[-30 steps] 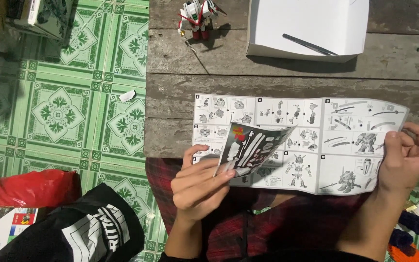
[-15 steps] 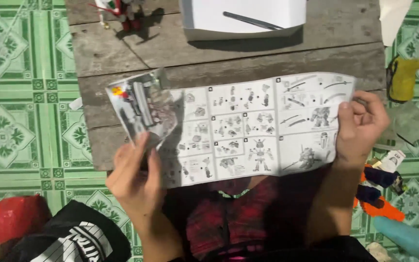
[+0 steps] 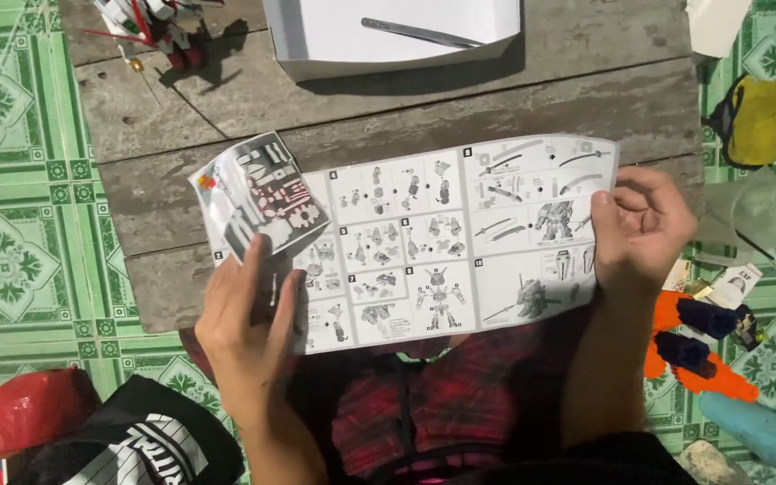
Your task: The person unfolds an instruction sheet and applies a decal to a small white plastic part using tweezers. They then attach the decorated part to a larger assembled action figure and place it on the table.
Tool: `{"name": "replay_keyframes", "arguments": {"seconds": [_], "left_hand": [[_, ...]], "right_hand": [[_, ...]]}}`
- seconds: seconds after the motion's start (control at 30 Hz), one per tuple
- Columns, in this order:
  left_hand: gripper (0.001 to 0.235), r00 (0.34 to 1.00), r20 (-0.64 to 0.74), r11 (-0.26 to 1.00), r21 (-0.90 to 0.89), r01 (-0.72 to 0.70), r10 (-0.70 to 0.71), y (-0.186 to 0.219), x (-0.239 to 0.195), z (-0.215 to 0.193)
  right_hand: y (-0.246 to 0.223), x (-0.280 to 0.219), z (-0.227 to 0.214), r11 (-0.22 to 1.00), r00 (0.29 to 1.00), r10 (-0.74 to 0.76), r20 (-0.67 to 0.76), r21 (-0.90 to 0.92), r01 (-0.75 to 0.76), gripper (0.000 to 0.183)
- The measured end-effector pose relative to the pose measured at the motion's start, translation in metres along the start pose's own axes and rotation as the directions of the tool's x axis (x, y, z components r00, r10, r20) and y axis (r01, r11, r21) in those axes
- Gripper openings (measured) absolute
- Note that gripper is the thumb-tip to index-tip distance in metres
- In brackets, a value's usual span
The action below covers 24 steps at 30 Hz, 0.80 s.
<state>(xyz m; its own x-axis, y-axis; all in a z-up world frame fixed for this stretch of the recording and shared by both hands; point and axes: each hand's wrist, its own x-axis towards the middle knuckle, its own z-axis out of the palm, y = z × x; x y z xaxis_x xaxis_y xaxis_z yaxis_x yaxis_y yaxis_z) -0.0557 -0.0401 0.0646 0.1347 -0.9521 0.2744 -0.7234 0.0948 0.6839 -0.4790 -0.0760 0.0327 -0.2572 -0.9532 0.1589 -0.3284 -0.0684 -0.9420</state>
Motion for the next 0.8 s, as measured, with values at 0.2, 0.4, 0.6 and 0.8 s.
{"name": "replay_keyframes", "arguments": {"seconds": [0.2, 0.4, 0.6, 0.8], "left_hand": [[0.058, 1.000, -0.007, 0.999, 0.044, 0.004, -0.003, -0.014, -0.001, 0.000], [0.062, 1.000, -0.023, 0.998, 0.068, -0.018, 0.020, -0.028, -0.005, -0.001], [0.061, 1.000, -0.011, 0.999, 0.039, 0.008, -0.008, -0.029, -0.004, -0.003], [0.062, 1.000, -0.004, 1.000, 0.018, 0.021, -0.021, -0.023, -0.002, -0.006]], "right_hand": [[0.003, -0.002, 0.002, 1.000, 1.000, -0.003, 0.025, 0.005, 0.003, 0.030], [0.000, -0.004, 0.006, 0.997, 0.999, -0.033, 0.014, -0.070, 0.034, 0.028], [0.002, -0.003, 0.006, 0.996, 0.999, -0.045, 0.023, -0.078, 0.047, 0.028], [-0.004, -0.005, 0.007, 0.996, 1.000, -0.015, 0.010, -0.085, 0.015, 0.027]]}}
